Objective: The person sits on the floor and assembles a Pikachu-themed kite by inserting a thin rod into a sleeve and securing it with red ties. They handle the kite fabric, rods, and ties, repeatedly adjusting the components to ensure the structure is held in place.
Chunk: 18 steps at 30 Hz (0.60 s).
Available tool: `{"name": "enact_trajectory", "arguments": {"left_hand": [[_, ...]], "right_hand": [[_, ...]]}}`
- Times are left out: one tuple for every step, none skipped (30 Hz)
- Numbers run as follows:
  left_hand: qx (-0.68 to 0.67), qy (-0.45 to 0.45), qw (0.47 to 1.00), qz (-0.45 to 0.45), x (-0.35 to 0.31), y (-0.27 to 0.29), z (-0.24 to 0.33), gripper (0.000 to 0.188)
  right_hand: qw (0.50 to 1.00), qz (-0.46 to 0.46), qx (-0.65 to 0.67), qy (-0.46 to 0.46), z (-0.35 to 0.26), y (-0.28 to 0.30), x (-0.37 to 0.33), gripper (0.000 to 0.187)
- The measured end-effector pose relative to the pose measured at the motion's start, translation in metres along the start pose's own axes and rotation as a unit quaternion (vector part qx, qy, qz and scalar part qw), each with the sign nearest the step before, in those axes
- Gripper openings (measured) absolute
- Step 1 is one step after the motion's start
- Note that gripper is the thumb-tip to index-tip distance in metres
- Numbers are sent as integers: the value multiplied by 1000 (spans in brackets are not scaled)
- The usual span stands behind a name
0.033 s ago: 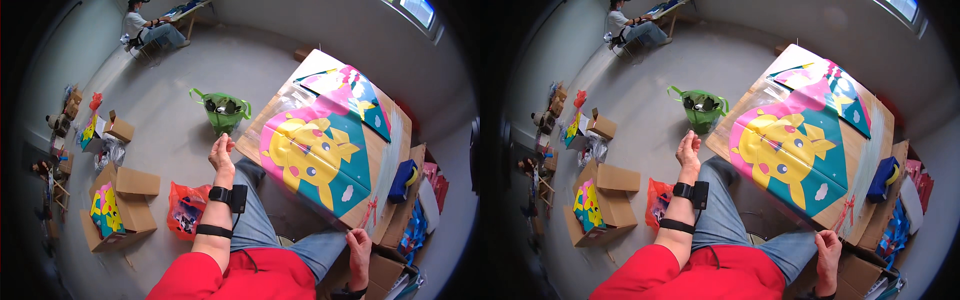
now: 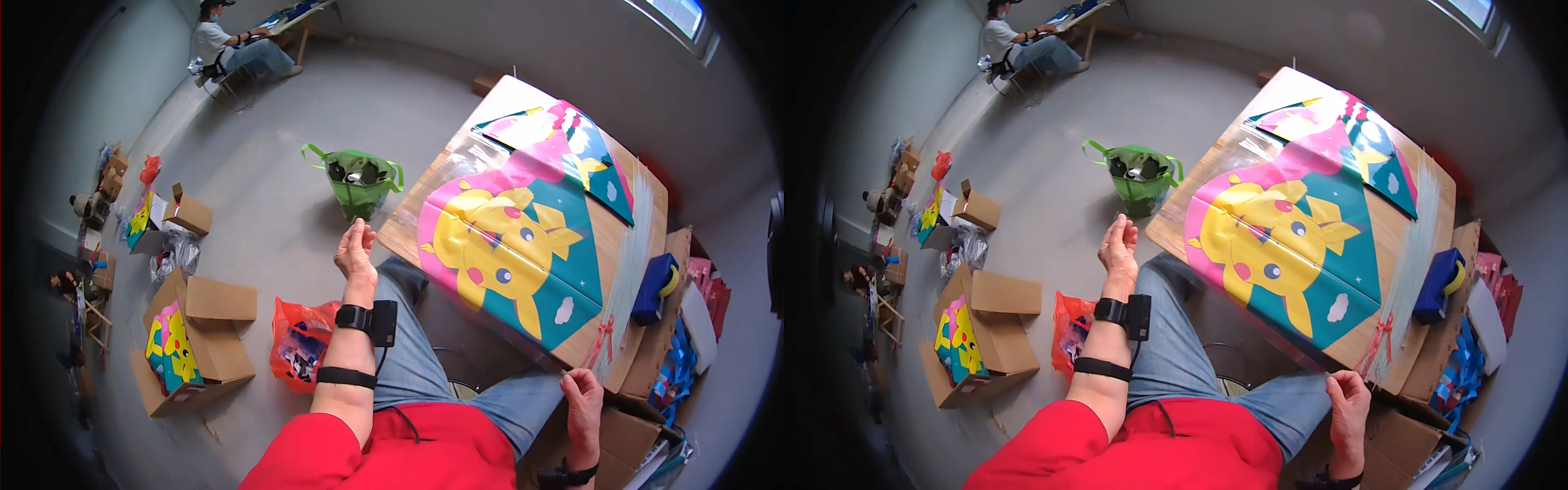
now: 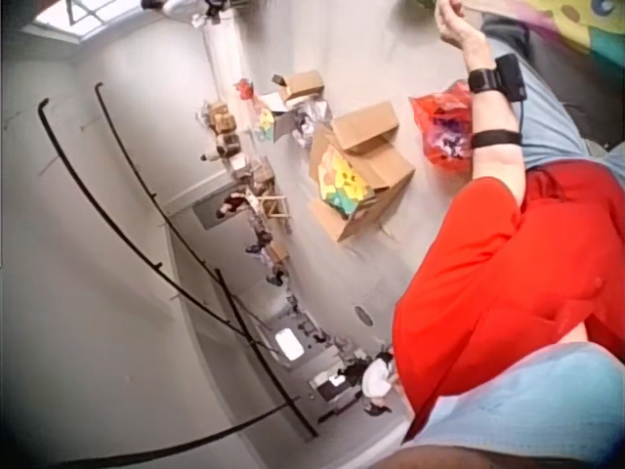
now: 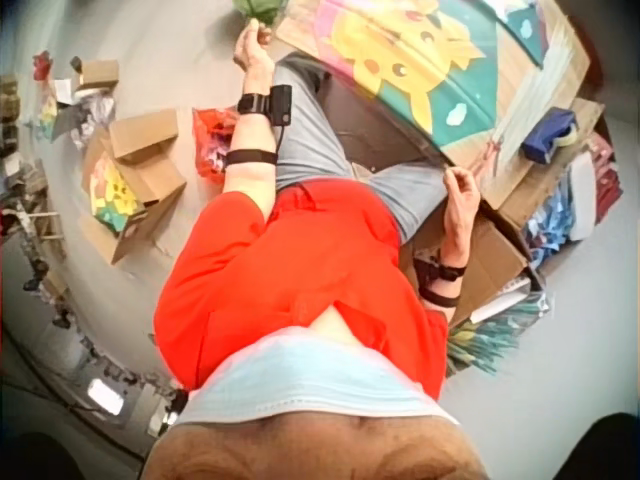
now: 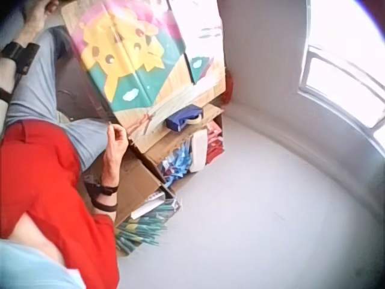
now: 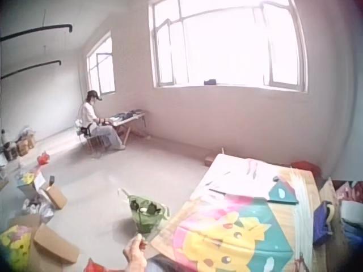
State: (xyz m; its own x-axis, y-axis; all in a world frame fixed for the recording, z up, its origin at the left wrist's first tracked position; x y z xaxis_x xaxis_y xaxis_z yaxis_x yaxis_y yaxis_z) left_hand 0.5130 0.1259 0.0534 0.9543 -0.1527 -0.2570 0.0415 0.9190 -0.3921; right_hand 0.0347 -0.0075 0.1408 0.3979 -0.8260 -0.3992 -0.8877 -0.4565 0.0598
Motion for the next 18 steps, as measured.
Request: {"name": "enact_trajectory", "arguments": {"left_hand": [[0, 13, 1000, 11, 3, 10, -7, 18], [71, -15, 997, -20, 5, 9, -5, 18], [146, -69, 986, -52, 6, 8, -1, 20], [166, -74, 982, -54, 5, 11, 4, 22], [151, -46, 986, -50, 6, 15, 0, 18], [70, 13, 997, -34, 10, 21, -8, 18], [-7, 63, 998, -11, 12, 29, -7, 17], [-53, 97, 994, -26, 7, 19, -9, 16], [-100, 130, 986, -38, 1, 10, -10, 15], [-144, 158, 976, -49, -2, 5, -8, 14], [-93, 129, 985, -58, 2, 6, -4, 13], [-42, 100, 992, -68, 7, 7, 0, 13], [8, 71, 994, -78, 10, 7, 3, 12], [27, 48, 995, -82, 12, 7, 7, 11], [46, 24, 995, -86, 13, 7, 12, 10], [65, 2, 994, -90, 13, 5, 15, 9], [19, 30, 995, -98, 14, 0, 11, 11], [-27, 58, 992, -105, 13, -4, 8, 13]], "right_hand": [[1000, -1, -3, -2, 3, -2, 1, 6], [1000, 7, -2, 0, 3, 1, 3, 6], [1000, 15, -1, 3, 2, 3, 4, 6], [1000, 16, 1, 2, 1, 3, 4, 6], [1000, 7, -7, -3, 1, 1, 3, 7], [1000, 2, -3, -8, 0, -1, 5, 7], [1000, -13, 6, -14, 0, -9, 8, 8], [1000, -13, 8, -15, 1, -9, 11, 7], [1000, -2, 10, -9, 0, -4, 15, 7], [1000, 3, 15, -3, -1, -2, 19, 6], [1000, 8, 20, 3, 0, 0, 22, 5], [1000, 13, 0, 18, 0, 5, 24, 3], [1000, 15, 12, 12, 0, 4, 25, 3], [1000, 17, 24, 6, -3, 3, 27, 3], [999, 18, 37, -1, -5, 3, 30, 2], [999, 21, 35, 0, -5, 5, 33, 3], [999, 25, 26, 1, -6, 7, 35, 3], [999, 30, 17, 2, -8, 8, 38, 3]]}}
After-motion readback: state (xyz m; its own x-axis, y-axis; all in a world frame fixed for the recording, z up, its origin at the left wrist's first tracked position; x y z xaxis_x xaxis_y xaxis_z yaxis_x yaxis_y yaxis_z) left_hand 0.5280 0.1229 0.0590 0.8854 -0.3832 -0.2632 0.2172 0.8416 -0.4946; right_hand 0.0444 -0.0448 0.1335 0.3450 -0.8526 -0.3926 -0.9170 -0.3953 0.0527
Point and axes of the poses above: each hand's wrist, its own x-axis towards the middle knuckle, its own y-axis out of the back of the hand, z = x × y, the point moved 7 cm from there along x, towards the middle knuckle, and after that the axes turned 4 degrees about -z, right-handed, at the moved point
